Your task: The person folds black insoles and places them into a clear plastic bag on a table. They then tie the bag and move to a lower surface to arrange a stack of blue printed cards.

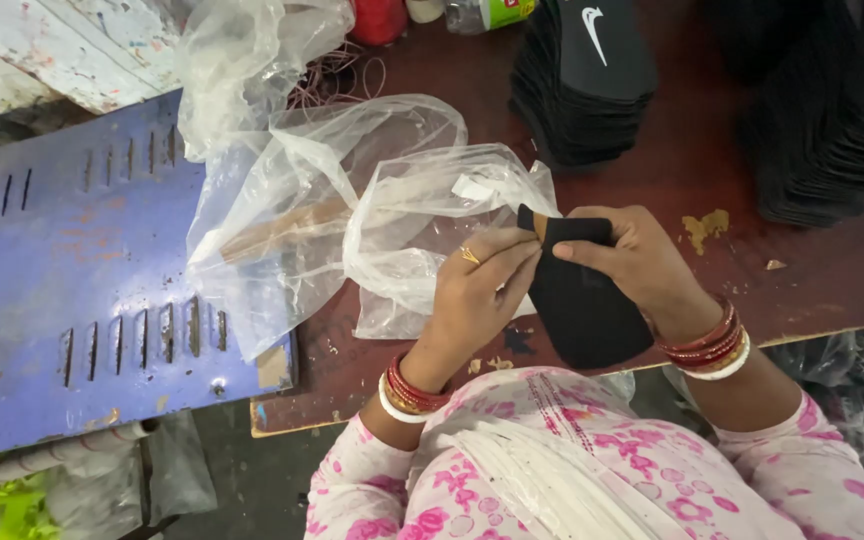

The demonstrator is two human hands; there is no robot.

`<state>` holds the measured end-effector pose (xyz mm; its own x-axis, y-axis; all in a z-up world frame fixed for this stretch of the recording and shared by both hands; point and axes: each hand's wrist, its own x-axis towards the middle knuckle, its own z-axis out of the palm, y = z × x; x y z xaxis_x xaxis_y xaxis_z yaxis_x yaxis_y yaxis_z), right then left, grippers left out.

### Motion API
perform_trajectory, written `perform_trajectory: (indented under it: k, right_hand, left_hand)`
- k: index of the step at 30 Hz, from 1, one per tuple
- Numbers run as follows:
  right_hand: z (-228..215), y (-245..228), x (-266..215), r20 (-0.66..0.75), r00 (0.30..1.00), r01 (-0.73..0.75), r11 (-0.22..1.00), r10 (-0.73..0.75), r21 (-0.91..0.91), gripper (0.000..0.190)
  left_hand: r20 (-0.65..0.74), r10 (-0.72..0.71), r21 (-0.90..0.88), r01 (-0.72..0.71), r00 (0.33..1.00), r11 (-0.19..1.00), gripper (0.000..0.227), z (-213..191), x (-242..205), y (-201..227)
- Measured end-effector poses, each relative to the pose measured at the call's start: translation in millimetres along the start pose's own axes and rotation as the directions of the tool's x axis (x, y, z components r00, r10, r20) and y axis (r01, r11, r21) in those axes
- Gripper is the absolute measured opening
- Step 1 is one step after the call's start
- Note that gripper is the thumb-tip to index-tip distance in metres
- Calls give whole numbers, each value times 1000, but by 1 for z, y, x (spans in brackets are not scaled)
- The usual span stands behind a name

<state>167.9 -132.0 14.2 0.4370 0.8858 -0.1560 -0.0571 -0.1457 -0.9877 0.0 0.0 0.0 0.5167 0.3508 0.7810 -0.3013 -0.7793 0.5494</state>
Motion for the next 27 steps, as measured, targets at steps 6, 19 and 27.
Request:
perform_trajectory:
  k: [6, 19, 27]
  right_hand:
    - [2, 12, 6, 54, 993, 112, 973, -103, -202, 16]
    - [-8, 59, 28, 325, 890, 413, 869, -320, -274, 17]
    - [-11, 40, 67, -414, 824, 543, 749, -388, 379, 27]
  left_hand:
    - [6, 74, 182, -74, 997, 981, 21, -7, 12, -11]
    - [450, -550, -852, 523, 703, -29, 7, 19, -86, -85]
    - [405, -735, 46, 791, 543, 610, 37, -10, -109, -32]
